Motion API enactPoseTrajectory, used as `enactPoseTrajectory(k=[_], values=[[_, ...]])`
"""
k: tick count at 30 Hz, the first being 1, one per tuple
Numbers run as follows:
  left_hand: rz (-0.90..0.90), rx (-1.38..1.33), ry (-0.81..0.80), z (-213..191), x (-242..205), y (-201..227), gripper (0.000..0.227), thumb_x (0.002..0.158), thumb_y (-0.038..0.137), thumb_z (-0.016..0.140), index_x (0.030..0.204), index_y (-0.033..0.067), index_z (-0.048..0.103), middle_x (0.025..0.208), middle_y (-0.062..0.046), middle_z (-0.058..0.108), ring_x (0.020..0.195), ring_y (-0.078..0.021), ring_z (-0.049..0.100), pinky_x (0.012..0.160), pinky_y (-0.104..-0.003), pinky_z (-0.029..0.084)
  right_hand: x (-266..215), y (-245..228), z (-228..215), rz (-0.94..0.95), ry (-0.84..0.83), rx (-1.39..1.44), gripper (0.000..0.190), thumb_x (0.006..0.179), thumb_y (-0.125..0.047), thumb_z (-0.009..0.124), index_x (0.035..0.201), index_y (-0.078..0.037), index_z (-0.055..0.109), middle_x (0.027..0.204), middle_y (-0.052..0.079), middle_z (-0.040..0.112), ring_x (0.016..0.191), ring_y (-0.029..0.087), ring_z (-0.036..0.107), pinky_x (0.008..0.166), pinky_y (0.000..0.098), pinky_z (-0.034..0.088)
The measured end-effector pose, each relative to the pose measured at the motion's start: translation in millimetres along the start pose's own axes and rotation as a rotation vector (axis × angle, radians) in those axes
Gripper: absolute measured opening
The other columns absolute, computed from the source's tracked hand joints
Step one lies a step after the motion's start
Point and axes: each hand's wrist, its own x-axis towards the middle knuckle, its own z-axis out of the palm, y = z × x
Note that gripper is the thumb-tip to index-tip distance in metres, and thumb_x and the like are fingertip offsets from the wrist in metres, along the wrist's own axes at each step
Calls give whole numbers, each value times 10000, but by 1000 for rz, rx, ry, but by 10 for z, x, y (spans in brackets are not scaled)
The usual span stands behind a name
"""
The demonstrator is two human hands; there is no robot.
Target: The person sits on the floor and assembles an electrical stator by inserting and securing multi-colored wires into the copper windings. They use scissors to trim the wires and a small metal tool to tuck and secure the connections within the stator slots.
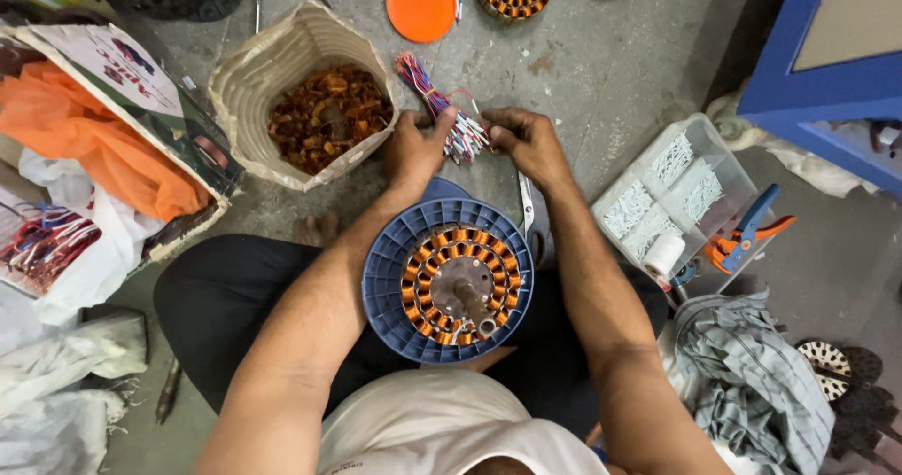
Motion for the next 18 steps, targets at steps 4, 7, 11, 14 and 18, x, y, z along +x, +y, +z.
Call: enactPoseTrajectory(k=[4,7,11,14,18], values=[[29,48,23,-18,2,82,529,847,497,754,1039,11,670,989,-159,752,909,-323,727,838,-425,547,-24,-27,22,11,-46,85,429,898,68,684,1320,17,628,1170,107,741,1006,168,721,881,302,614],[31,42,26,-29,-3,85,462,846,427,757,1039,18,663,991,-152,753,923,-331,726,844,-432,544,-12,-39,27,41,-40,48,518,875,97,690,1377,3,603,1141,135,752,991,195,722,867,320,614],[-17,55,14,-37,-14,100,395,853,364,752,1036,26,664,990,-159,756,935,-338,723,855,-436,542,-13,-81,33,64,61,108,555,861,112,695,1398,15,592,1144,159,734,973,204,706,851,330,606],[-16,88,7,-56,-15,142,378,867,344,748,1057,30,657,995,-163,747,937,-339,716,850,-442,538,-27,-154,21,36,105,139,568,858,117,661,1408,19,560,1180,154,738,1023,201,725,881,314,620],[-27,36,-31,-85,-30,172,358,884,326,733,1055,27,634,984,-148,742,925,-315,724,837,-437,540,-57,-248,19,56,149,246,543,871,100,650,1405,35,568,1196,177,734,1034,227,727,868,332,622]])
